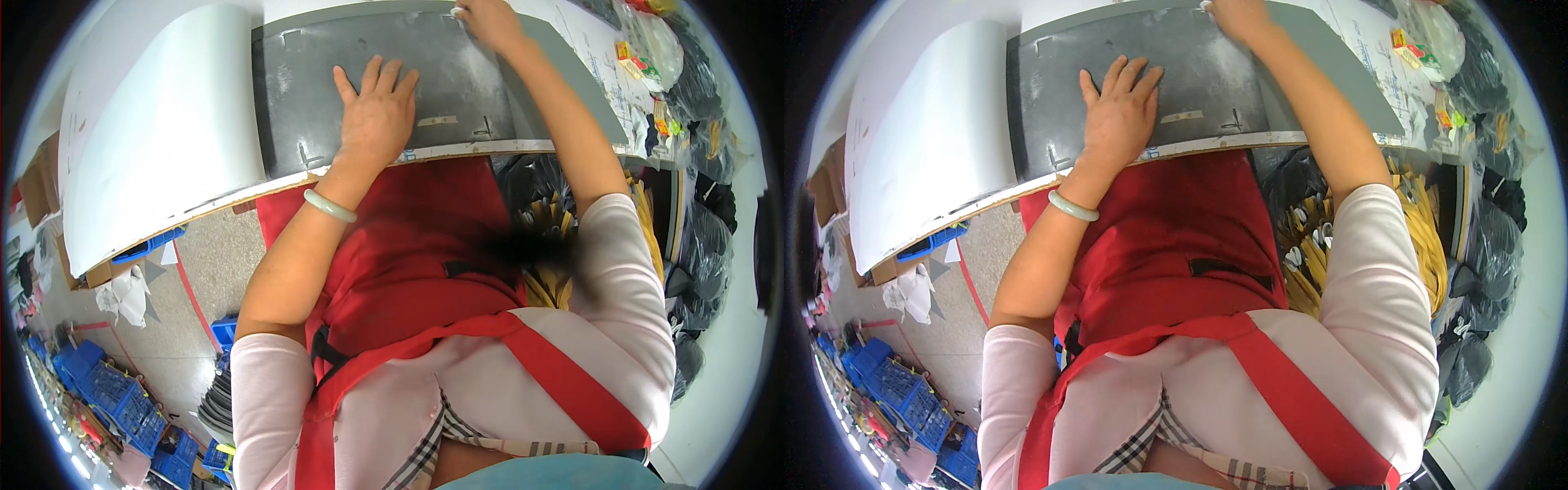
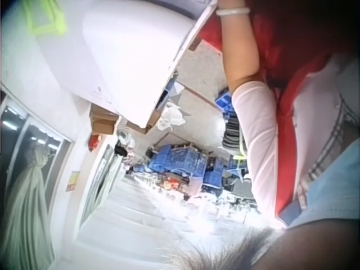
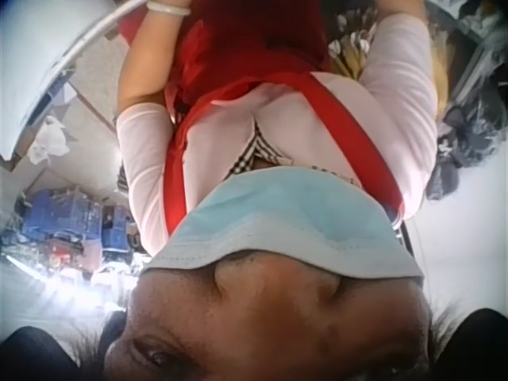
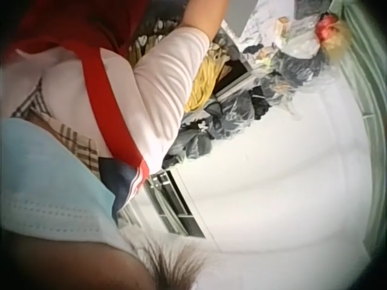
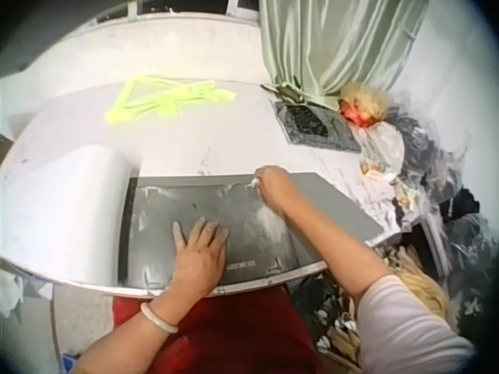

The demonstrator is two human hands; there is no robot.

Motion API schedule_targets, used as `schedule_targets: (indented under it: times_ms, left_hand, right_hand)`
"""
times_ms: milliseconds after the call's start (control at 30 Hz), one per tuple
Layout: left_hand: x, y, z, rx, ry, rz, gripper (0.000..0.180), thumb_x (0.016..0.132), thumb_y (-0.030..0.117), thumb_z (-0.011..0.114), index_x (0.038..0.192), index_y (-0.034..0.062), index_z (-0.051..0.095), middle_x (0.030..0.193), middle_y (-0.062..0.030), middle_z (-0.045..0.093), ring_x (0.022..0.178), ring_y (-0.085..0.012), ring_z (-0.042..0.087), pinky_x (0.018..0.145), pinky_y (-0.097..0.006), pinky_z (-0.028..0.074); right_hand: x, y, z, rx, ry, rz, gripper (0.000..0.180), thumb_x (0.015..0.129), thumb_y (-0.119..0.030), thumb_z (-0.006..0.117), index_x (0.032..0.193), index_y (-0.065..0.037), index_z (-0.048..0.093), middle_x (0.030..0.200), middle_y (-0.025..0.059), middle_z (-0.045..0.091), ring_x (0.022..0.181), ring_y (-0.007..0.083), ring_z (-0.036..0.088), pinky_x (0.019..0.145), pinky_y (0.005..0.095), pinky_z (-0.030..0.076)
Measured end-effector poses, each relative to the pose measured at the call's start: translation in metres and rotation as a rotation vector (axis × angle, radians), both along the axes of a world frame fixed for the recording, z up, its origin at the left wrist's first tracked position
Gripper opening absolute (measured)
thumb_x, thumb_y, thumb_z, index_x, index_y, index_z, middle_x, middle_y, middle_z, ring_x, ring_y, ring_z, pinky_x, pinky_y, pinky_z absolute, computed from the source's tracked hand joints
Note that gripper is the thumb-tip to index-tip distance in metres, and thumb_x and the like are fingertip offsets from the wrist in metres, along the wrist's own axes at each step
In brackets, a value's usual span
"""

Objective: The recorder is assembling or inspecting garment components, specifically using a template and chalk to mark fabric before stacking and organizing pieces.

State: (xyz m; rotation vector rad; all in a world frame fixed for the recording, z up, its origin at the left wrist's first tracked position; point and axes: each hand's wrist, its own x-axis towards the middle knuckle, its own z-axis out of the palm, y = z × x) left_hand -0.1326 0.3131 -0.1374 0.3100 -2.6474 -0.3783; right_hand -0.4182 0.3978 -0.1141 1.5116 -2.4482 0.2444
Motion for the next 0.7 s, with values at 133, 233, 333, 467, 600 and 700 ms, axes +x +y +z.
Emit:
schedule_targets:
  times_ms: [133,233,333,467,600,700]
  left_hand:
    - [0.004,0.0,-0.005,-0.039,-0.024,0.036,0.033,0.098,0.023,0.059,0.131,0.0153,0.064,0.141,-0.0051,0.056,0.141,-0.0302,0.043,0.112,-0.076,0.02]
    - [0.003,0.001,-0.003,-0.017,-0.012,0.016,0.035,0.098,0.023,0.06,0.132,0.0154,0.063,0.141,-0.0048,0.055,0.141,-0.03,0.043,0.113,-0.076,0.02]
    - [0.004,0.0,-0.001,-0.045,-0.024,0.046,0.034,0.1,0.023,0.058,0.134,0.0195,0.063,0.141,-0.0033,0.056,0.139,-0.0266,0.046,0.114,-0.072,0.023]
    - [-0.002,0.005,0.0,-0.031,-0.037,0.04,0.034,0.102,0.025,0.056,0.135,0.0198,0.062,0.142,-0.0033,0.055,0.141,-0.0262,0.043,0.115,-0.072,0.022]
    - [0.014,-0.004,-0.007,-0.06,-0.101,0.091,0.034,0.103,0.026,0.054,0.135,0.0197,0.061,0.144,-0.0027,0.054,0.143,-0.0257,0.041,0.115,-0.072,0.019]
    - [-0.003,0.007,0.002,-0.074,-0.063,0.037,0.036,0.101,0.025,0.055,0.136,0.0191,0.061,0.143,-0.0035,0.055,0.143,-0.0269,0.041,0.115,-0.073,0.018]
  right_hand:
    - [0.004,-0.003,0.009,-0.068,-0.414,-0.139,0.021,0.085,-0.02,0.069,0.088,0.0,0.067,0.083,0.0223,0.067,0.08,0.0396,0.066,0.073,0.046,0.052]
    - [0.006,-0.002,-0.004,-0.3,-0.843,-0.318,0.022,0.083,-0.019,0.069,0.09,0.001,0.066,0.082,0.0232,0.067,0.079,0.0381,0.066,0.072,0.0458,0.052]
    - [0.006,-0.006,-0.013,-0.335,-0.353,-0.199,0.023,0.081,-0.019,0.07,0.091,0.001,0.066,0.079,0.0212,0.068,0.071,0.035,0.067,0.067,0.0448,0.052]
    - [-0.02,0.003,0.0,-0.126,-0.37,-0.129,0.024,0.081,-0.018,0.073,0.094,0.0,0.066,0.077,0.0174,0.07,0.061,0.0285,0.066,0.06,0.0406,0.053]
    - [0.038,-0.033,0.025,-0.282,-0.744,-0.233,0.019,0.086,-0.017,0.072,0.091,0.002,0.068,0.072,0.0136,0.068,0.058,0.0234,0.065,0.057,0.0383,0.053]
    - [0.029,-0.048,0.019,-0.427,-0.995,-0.008,0.017,0.091,-0.015,0.069,0.086,0.001,0.069,0.07,0.0105,0.066,0.06,0.0186,0.064,0.058,0.0362,0.052]
